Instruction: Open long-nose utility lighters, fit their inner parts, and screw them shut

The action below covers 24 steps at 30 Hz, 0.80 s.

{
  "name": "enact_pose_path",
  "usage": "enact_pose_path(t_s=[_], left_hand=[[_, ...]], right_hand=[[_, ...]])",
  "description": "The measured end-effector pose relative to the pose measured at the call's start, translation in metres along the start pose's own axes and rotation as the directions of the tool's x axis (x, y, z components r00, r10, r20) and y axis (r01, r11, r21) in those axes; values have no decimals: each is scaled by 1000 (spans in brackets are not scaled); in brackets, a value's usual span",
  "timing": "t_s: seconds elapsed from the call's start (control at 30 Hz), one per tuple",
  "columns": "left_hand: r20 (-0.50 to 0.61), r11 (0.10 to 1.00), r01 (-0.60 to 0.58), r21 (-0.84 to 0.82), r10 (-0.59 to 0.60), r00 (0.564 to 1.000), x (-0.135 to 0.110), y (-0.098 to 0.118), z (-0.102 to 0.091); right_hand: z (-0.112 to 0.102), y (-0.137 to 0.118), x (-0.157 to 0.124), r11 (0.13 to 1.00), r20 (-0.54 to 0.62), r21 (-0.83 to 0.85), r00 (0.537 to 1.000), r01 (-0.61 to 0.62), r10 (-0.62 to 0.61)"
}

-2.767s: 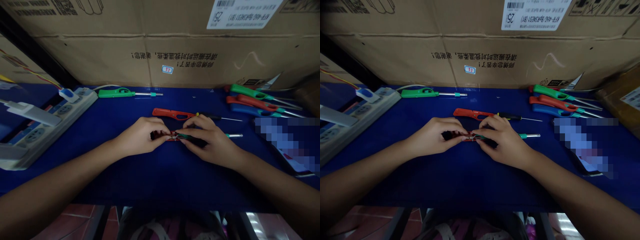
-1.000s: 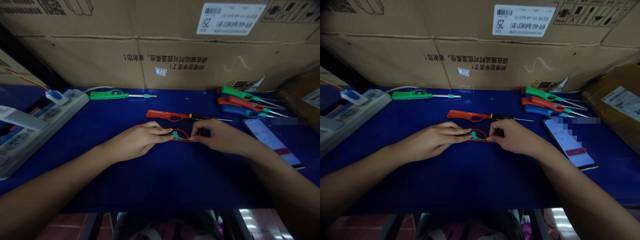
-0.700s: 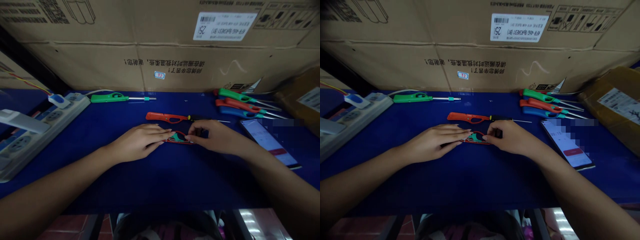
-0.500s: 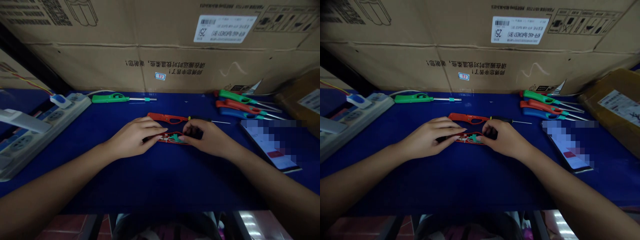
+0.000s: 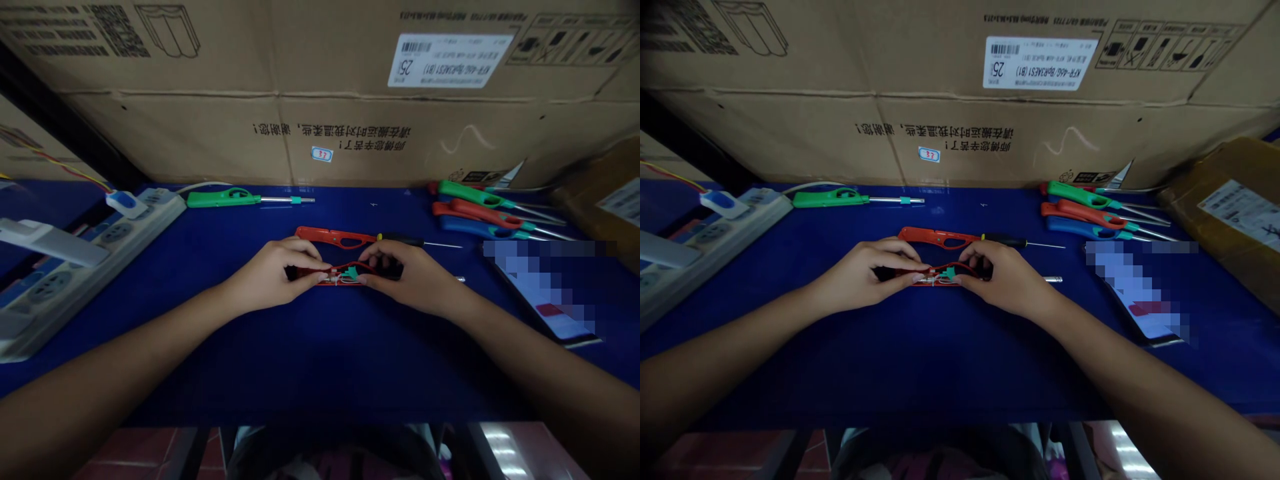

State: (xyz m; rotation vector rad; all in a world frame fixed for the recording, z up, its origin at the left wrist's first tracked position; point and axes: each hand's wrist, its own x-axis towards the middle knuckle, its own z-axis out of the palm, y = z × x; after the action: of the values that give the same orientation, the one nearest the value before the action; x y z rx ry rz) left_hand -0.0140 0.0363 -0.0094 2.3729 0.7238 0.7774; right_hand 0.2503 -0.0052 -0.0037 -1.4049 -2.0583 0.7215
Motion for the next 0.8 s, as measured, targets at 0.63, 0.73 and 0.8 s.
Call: enact_pose_path(t_s=[0.63,0.73,0.8], left_hand=[[-118,999,-18,38,22,993,-2,-1,2],[-259,981,-3,195,55,964,1,-9,-4],[-265,942,15,337,79,961,3,-18,-9]], right_hand=[[-4,2,2,997,-156,-55,986,57,-65],[-13,6,4,982,-248,-157,958,109,-146],[-17,9,4,967,-259,-215,947,138,-192]])
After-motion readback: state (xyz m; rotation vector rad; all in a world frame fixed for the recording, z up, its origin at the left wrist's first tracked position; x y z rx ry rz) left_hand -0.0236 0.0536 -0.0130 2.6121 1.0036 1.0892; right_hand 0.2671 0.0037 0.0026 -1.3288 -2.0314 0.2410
